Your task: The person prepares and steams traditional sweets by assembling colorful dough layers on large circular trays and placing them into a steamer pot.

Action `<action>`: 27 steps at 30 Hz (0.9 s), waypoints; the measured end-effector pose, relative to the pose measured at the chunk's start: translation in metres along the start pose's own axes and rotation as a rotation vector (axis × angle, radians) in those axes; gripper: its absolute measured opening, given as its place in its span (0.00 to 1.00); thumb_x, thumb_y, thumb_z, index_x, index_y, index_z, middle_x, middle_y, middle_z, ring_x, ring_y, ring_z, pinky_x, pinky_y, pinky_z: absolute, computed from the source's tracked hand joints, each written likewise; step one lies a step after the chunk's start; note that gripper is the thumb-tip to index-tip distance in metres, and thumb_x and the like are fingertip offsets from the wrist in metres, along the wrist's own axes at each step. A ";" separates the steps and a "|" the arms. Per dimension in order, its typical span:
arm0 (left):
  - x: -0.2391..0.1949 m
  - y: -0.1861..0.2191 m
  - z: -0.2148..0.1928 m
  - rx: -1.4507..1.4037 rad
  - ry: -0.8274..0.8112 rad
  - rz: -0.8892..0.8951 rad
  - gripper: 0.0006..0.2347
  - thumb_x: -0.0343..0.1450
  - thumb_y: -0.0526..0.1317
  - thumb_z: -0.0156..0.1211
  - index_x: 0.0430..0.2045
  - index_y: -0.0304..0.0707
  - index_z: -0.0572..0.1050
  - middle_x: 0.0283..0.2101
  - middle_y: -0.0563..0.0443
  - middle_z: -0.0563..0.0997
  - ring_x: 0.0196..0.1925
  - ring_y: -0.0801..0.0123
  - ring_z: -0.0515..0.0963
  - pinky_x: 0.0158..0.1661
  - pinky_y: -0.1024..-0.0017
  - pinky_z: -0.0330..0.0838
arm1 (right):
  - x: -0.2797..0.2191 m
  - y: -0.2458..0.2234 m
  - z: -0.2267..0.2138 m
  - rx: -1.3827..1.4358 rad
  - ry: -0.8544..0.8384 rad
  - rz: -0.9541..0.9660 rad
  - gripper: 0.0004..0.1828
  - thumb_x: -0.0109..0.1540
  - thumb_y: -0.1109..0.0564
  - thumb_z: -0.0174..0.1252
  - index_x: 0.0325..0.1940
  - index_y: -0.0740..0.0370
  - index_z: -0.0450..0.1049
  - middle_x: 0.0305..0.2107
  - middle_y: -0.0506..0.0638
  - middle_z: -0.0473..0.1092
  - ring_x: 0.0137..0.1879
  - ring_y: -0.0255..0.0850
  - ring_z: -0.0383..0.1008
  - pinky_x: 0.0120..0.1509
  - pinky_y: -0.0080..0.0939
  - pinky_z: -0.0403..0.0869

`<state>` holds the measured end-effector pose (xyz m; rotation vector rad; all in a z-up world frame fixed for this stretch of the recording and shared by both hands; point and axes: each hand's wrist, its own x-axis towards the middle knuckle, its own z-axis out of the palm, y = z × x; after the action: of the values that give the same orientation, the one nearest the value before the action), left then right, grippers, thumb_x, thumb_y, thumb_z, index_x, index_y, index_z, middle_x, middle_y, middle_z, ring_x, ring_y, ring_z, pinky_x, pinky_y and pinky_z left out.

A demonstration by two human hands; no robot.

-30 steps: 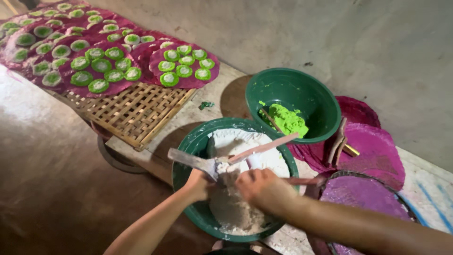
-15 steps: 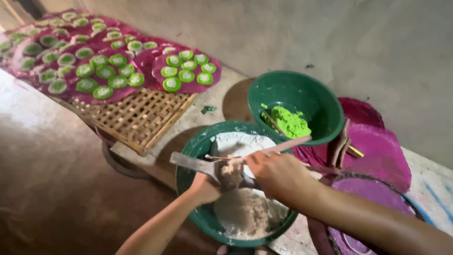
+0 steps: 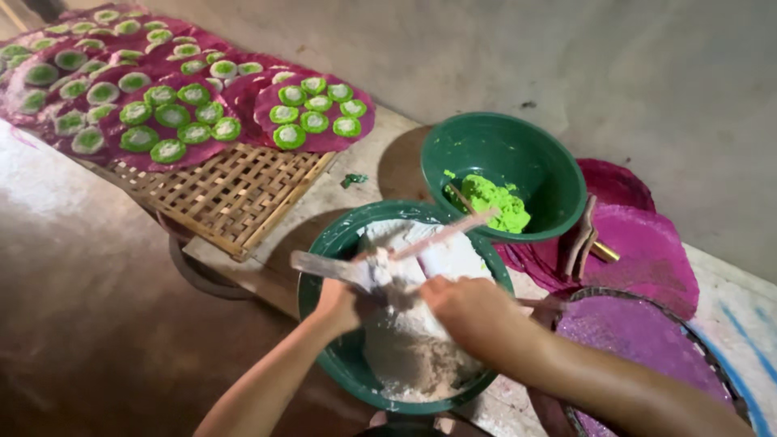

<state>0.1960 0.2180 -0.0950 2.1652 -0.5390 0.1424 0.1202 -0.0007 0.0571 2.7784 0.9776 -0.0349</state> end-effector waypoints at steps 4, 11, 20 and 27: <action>0.017 -0.002 -0.020 0.147 0.126 -0.143 0.16 0.67 0.42 0.61 0.48 0.41 0.76 0.49 0.48 0.84 0.51 0.60 0.82 0.51 0.63 0.78 | -0.031 0.028 -0.008 0.217 0.034 0.352 0.17 0.65 0.55 0.53 0.57 0.56 0.74 0.43 0.51 0.77 0.35 0.47 0.81 0.36 0.47 0.77; 0.022 0.022 -0.025 0.282 0.420 0.153 0.23 0.65 0.43 0.67 0.52 0.31 0.72 0.55 0.38 0.78 0.55 0.46 0.78 0.49 0.56 0.74 | 0.014 -0.043 0.093 1.043 0.430 0.436 0.27 0.61 0.70 0.49 0.65 0.63 0.70 0.33 0.58 0.75 0.37 0.43 0.75 0.44 0.42 0.75; 0.026 0.020 -0.024 0.475 0.400 0.145 0.25 0.60 0.44 0.67 0.49 0.28 0.72 0.69 0.25 0.60 0.56 0.34 0.69 0.50 0.49 0.71 | -0.016 -0.002 0.130 1.335 0.252 0.639 0.24 0.68 0.61 0.53 0.69 0.66 0.69 0.31 0.57 0.72 0.33 0.37 0.66 0.37 0.41 0.70; 0.036 0.018 -0.023 0.611 0.286 0.125 0.24 0.60 0.44 0.65 0.50 0.33 0.73 0.71 0.24 0.53 0.57 0.38 0.68 0.53 0.51 0.71 | -0.010 -0.048 0.147 1.172 0.504 0.359 0.23 0.69 0.57 0.54 0.65 0.73 0.68 0.35 0.43 0.75 0.39 0.26 0.74 0.44 0.29 0.73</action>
<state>0.2229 0.2147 -0.0570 2.6299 -0.5063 0.7568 0.0889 0.0017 -0.0945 4.1617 0.5888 0.2296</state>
